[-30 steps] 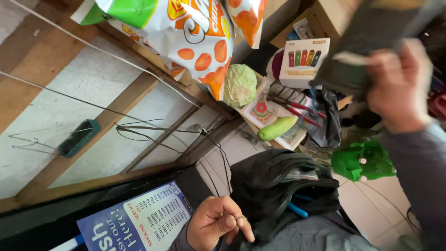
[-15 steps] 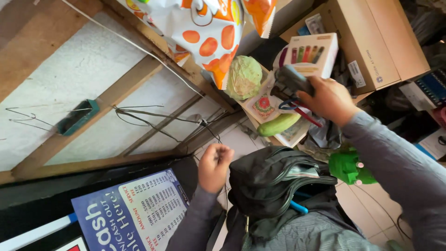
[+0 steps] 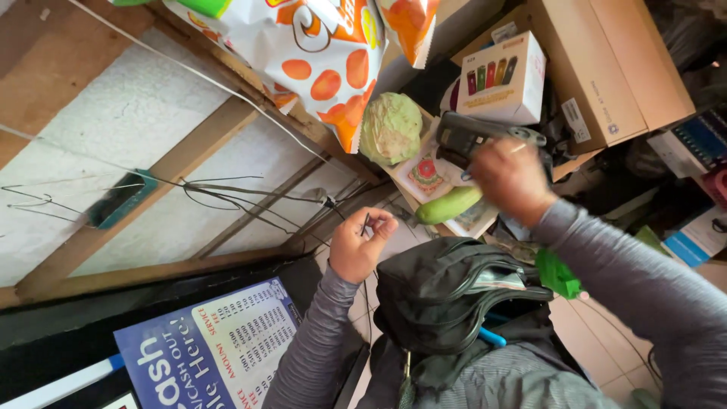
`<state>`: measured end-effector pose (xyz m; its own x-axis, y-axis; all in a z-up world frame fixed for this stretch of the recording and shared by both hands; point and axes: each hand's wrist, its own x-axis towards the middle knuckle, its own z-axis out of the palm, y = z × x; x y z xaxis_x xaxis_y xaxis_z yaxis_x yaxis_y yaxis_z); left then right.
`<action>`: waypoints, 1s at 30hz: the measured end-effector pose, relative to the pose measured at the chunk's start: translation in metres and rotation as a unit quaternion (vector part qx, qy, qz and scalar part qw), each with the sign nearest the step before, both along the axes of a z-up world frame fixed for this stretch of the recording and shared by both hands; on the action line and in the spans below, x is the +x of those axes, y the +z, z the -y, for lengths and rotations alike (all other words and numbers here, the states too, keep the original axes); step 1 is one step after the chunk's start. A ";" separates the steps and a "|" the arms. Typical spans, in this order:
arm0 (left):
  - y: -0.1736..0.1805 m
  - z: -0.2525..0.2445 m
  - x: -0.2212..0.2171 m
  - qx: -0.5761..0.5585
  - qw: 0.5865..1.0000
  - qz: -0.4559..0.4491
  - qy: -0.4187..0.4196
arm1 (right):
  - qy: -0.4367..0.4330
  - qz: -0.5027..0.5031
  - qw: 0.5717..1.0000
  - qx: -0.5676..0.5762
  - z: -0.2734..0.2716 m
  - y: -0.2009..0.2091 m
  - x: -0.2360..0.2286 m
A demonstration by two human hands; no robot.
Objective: Connecting and preparing wires for an electronic component or device.
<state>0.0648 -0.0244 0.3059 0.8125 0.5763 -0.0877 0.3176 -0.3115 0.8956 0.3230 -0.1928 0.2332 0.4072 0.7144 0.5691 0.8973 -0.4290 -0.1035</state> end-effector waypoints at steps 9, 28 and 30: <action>-0.014 0.003 -0.010 0.017 0.999 0.023 0.024 | -0.059 -0.239 0.913 -0.326 -0.080 -0.107 -0.007; -0.035 0.001 -0.044 0.012 0.998 -0.019 0.065 | -0.056 -0.350 0.922 -0.159 0.024 0.089 0.013; -0.039 0.002 -0.032 0.010 0.999 -0.024 0.048 | -0.065 -0.390 0.913 -0.102 0.056 0.103 0.017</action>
<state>0.0325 -0.0264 0.2668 0.7487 0.6531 -0.1134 0.3898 -0.2953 0.8723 0.3402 -0.2492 0.3366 0.7211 0.6893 -0.0699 0.5242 -0.6088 -0.5954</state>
